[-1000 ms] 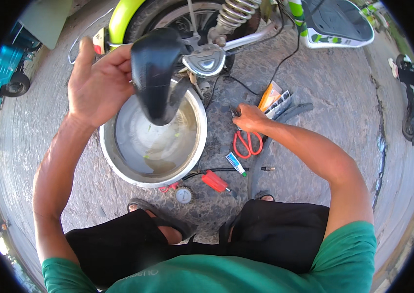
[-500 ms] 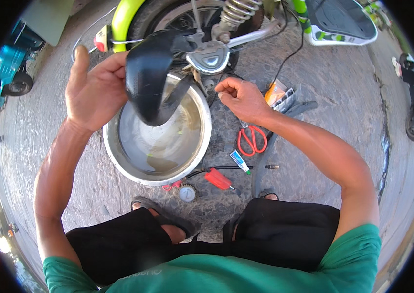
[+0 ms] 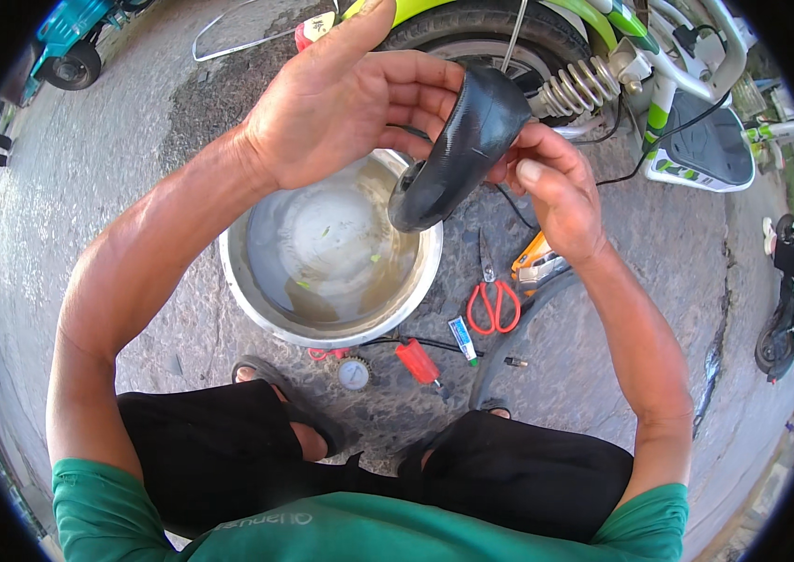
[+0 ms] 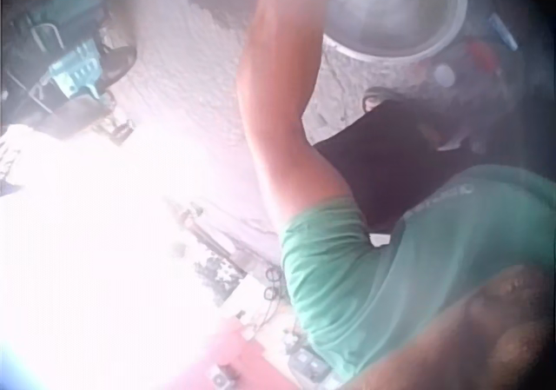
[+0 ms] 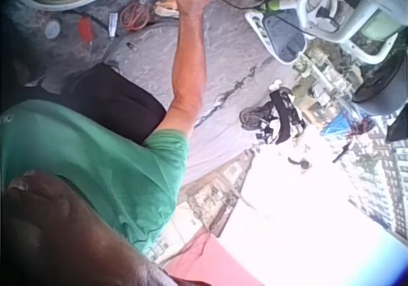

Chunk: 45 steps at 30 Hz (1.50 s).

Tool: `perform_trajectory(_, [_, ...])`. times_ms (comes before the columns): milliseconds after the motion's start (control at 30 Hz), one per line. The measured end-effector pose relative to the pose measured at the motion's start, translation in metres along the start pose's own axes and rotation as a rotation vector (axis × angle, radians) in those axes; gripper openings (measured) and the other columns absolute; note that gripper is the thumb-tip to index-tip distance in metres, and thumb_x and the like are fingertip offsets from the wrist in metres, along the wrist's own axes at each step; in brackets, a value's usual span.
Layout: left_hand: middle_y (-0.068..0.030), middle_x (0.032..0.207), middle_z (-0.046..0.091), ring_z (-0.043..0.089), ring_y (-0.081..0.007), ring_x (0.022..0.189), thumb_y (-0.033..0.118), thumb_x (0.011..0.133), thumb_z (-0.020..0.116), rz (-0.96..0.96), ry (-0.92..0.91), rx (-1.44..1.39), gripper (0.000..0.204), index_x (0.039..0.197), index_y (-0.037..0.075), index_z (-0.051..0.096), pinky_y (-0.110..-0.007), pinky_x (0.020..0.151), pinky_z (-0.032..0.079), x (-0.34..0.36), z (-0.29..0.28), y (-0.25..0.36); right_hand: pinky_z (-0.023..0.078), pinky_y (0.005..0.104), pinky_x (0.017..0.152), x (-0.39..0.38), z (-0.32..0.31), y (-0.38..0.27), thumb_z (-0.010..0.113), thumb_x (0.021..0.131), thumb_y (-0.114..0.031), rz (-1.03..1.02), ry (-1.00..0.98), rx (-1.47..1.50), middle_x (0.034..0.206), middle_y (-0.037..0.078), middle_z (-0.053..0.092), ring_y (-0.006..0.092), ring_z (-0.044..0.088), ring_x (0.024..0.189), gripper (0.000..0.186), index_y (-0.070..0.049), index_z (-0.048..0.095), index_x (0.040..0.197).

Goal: The person repairs a scooter tire by sanding the inner tube, applying glue, and attaching a patch. They then submerge the tube in water to check for leaks and prepare to reassemble the tire.

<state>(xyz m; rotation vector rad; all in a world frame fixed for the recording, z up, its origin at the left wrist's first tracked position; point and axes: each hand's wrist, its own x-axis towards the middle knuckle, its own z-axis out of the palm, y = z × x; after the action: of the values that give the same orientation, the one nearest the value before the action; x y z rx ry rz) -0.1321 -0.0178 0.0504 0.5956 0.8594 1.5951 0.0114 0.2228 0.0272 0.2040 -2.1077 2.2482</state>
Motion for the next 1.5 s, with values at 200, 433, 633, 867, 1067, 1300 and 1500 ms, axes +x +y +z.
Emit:
perform_trajectory(200, [-0.0057, 0.109, 0.067, 0.063, -0.0151, 0.099, 0.075, 0.098, 0.036, 0.038, 0.088, 0.151, 0.086, 0.130, -0.001, 0.059, -0.030, 0.091, 0.048, 0.005, 0.007, 0.005, 0.041, 0.0293, 0.080, 0.011, -0.007, -0.009, 0.054, 0.097, -0.039, 0.006, 0.074, 0.088, 0.109, 0.006, 0.067, 0.0134, 0.057, 0.095, 0.043, -0.002, 0.062, 0.119])
perform_trajectory(433, [-0.0077, 0.104, 0.068, 0.063, -0.0153, 0.094, 0.070, 0.100, 0.039, 0.118, 0.231, 0.451, 0.079, 0.121, -0.001, 0.066, -0.033, 0.089, 0.048, 0.013, 0.046, 0.018, 0.046, 0.0344, 0.088, 0.004, -0.002, -0.008, 0.052, 0.100, -0.026, 0.050, 0.259, 0.336, 0.109, 0.006, 0.069, 0.0177, 0.062, 0.100, 0.030, -0.004, 0.063, 0.118])
perform_trajectory(633, [-0.0082, 0.106, 0.070, 0.064, -0.0152, 0.098, 0.068, 0.102, 0.036, 0.078, 0.268, 0.799, 0.079, 0.124, -0.001, 0.067, -0.033, 0.093, 0.048, 0.006, 0.035, 0.008, 0.048, 0.0360, 0.094, -0.014, -0.021, -0.006, 0.049, 0.100, -0.031, 0.079, 0.229, 0.350, 0.110, 0.011, 0.067, 0.0204, 0.063, 0.102, 0.045, 0.002, 0.057, 0.129])
perform_trajectory(867, [-0.0119, 0.111, 0.073, 0.069, -0.0219, 0.103, 0.024, 0.101, 0.060, -0.027, 0.377, 1.164, 0.034, 0.128, 0.004, 0.066, -0.037, 0.096, 0.053, -0.030, -0.036, -0.046, 0.048, 0.0337, 0.085, -0.009, -0.017, -0.009, 0.051, 0.098, -0.034, 0.099, 0.221, 0.334, 0.102, 0.012, 0.065, 0.0200, 0.061, 0.093, 0.048, 0.005, 0.056, 0.127])
perform_trajectory(1067, [-0.0167, 0.109, 0.071, 0.070, -0.0291, 0.102, 0.017, 0.096, 0.061, -0.095, 0.410, 1.314, 0.032, 0.125, 0.005, 0.068, -0.039, 0.092, 0.054, -0.045, -0.050, -0.082, 0.040, 0.0325, 0.069, -0.009, -0.011, -0.006, 0.056, 0.095, -0.038, 0.093, 0.226, 0.307, 0.082, 0.005, 0.052, 0.0165, 0.050, 0.075, 0.045, 0.002, 0.058, 0.115])
perform_trajectory(1300, [-0.0155, 0.112, 0.067, 0.065, -0.0351, 0.109, 0.012, 0.094, 0.060, 0.181, 0.447, 1.453, 0.029, 0.121, 0.011, 0.069, -0.045, 0.093, 0.053, -0.030, -0.057, -0.129, 0.031, 0.0321, 0.062, -0.011, -0.014, -0.005, 0.058, 0.095, -0.038, 0.100, 0.111, 0.291, 0.074, 0.001, 0.043, 0.0139, 0.042, 0.068, 0.032, -0.006, 0.053, 0.093])
perform_trajectory(1500, [-0.0144, 0.112, 0.064, 0.063, -0.0352, 0.110, 0.004, 0.089, 0.062, 0.342, 0.599, 1.382, 0.033, 0.121, 0.012, 0.068, -0.044, 0.092, 0.053, -0.017, -0.055, -0.146, 0.030, 0.0317, 0.062, -0.006, -0.010, -0.012, 0.056, 0.097, -0.036, 0.108, 0.137, 0.334, 0.074, 0.000, 0.040, 0.0136, 0.038, 0.067, 0.029, -0.008, 0.051, 0.088])
